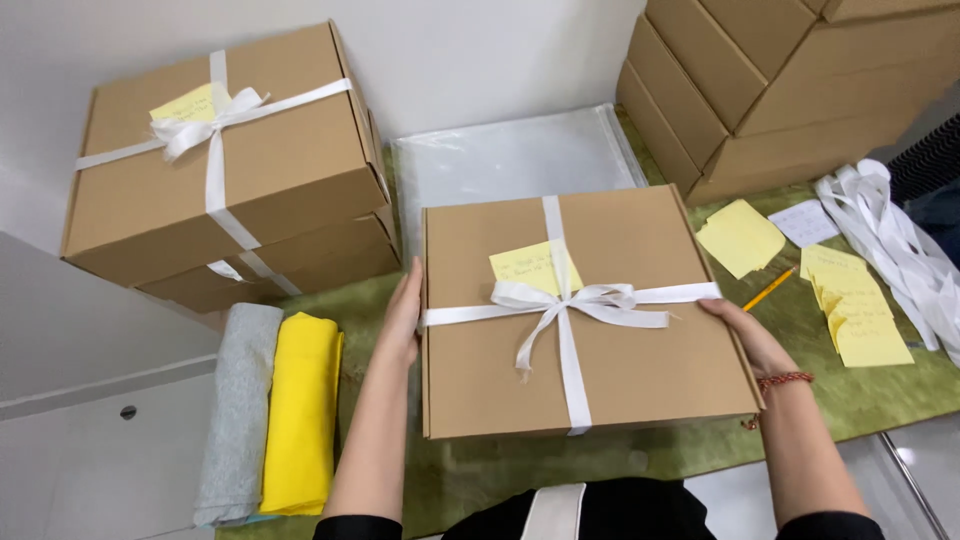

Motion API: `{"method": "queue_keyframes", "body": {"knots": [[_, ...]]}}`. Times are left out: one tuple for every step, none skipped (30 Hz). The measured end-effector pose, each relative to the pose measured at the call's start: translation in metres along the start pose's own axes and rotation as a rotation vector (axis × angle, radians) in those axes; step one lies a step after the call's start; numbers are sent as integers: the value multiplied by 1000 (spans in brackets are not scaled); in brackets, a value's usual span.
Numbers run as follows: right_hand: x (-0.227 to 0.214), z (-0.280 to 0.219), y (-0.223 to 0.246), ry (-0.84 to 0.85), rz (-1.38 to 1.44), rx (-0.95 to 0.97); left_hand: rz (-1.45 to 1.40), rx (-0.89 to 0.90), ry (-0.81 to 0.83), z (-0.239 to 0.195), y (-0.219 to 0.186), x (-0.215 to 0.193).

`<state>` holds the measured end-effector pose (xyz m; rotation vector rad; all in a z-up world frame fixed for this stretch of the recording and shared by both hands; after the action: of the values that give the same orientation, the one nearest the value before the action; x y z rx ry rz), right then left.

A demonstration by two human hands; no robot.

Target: Writing personalized notes on sticky notes, attaching them to gift boxes, and packing garments into plastic bags and then into the boxes.

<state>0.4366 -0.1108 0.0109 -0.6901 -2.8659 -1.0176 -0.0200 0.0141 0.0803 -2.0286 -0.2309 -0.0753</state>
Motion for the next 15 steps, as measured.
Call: {"method": "queue_keyframes", "body": {"knots": [[-7,1,12,13,-9,-14,-9,18,-7,-1,-15,5],[-15,1,24,-48,-8,-56,-9,27,41,-3,-30,10],[-18,4,38,-100,-8,-100,-8,42,81,-4,-47,12],[-25,4,53,-77,-20,-115,-16,66,66,2,-56,12],[-29,6,70,-126,-51,-191,-84,142,144,7,-67,11],[-33,8,88,-174,-79,-268,-148,218,223,13,-79,9],[-24,8,106,-143,-94,-275,-153,240,196,13,-87,4],[-14,8,126,-59,-57,-362,-319,334,200,14,-98,-2],[-6,5,146,23,-18,-448,-486,429,211,15,-107,-7],[16,8,168,49,-32,-455,-492,452,191,3,-116,-19],[35,7,187,116,-71,-442,-564,474,86,-10,-124,-30],[56,7,206,183,-110,-429,-637,495,-18,-23,-131,-41],[97,-5,219,203,-125,-431,-645,511,-36,-25,-133,-51],[137,-19,233,190,-117,-499,-724,551,-92,-27,-134,-62],[177,-33,241,178,-104,-562,-800,587,-148,-31,-133,-75]]}}
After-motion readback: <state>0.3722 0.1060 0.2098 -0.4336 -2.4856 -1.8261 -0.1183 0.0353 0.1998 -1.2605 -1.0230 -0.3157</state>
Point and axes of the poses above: each hand's wrist, its own z-axis towards the middle knuckle, its own x-axis out of the palm, y = z × x, the point moved 2 cm from there along z, towards the middle knuckle, and after that the axes turned 7 degrees about x, right-handed, at the moved point
